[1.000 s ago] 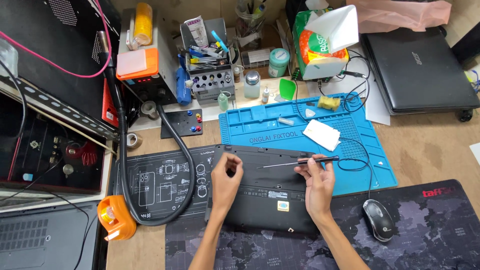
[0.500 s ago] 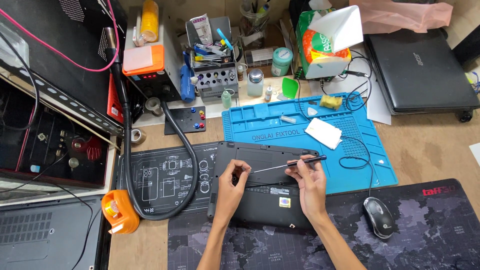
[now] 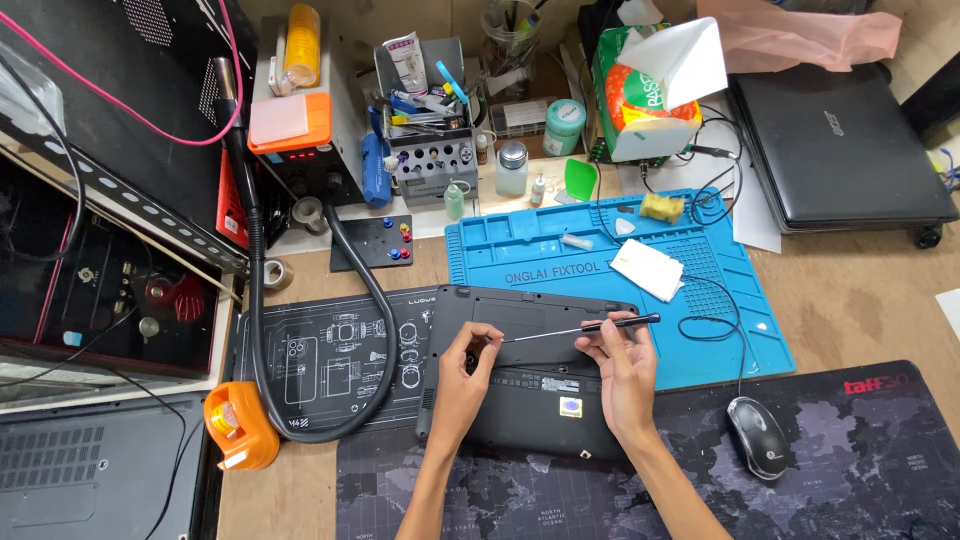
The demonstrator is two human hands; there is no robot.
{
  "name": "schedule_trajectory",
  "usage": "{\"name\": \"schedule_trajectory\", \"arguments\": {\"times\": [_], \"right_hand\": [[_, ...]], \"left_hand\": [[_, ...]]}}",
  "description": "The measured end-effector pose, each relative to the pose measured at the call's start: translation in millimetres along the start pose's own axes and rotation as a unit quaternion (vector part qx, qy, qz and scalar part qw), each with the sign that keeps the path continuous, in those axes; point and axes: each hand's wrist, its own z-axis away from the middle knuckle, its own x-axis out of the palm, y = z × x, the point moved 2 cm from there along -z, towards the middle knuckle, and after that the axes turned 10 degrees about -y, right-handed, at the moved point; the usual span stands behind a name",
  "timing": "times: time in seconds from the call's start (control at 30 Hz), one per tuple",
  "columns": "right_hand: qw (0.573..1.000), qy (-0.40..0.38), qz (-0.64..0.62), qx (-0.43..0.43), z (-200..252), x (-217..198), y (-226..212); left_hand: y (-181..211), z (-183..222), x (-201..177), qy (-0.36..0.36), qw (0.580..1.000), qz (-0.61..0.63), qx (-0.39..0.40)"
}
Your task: Disassembling a laptop by removing screws from the back cover and prying it open
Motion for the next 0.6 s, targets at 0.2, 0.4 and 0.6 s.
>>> {"name": "schedule_trajectory", "arguments": {"times": [0.2,0.4,0.6], "right_hand": [[1.0,-0.004,0.011,0.001,0.0,-1.0,1.2],[1.0,0.009,0.001,0.001,0.0,-0.9,1.2],[1.0,0.01,-0.001,-0.001,-0.1,-1.4,2.0]], "left_hand": [[-2.5,-1.5,0.8,0.001,0.999,-0.031,0.02],[-3.1,-1.9,1.1,0.001,0.999,-0.042,0.033],[-1.4,-1.5,1.2,-0.001,0.999,-0.037,0.035]]}}
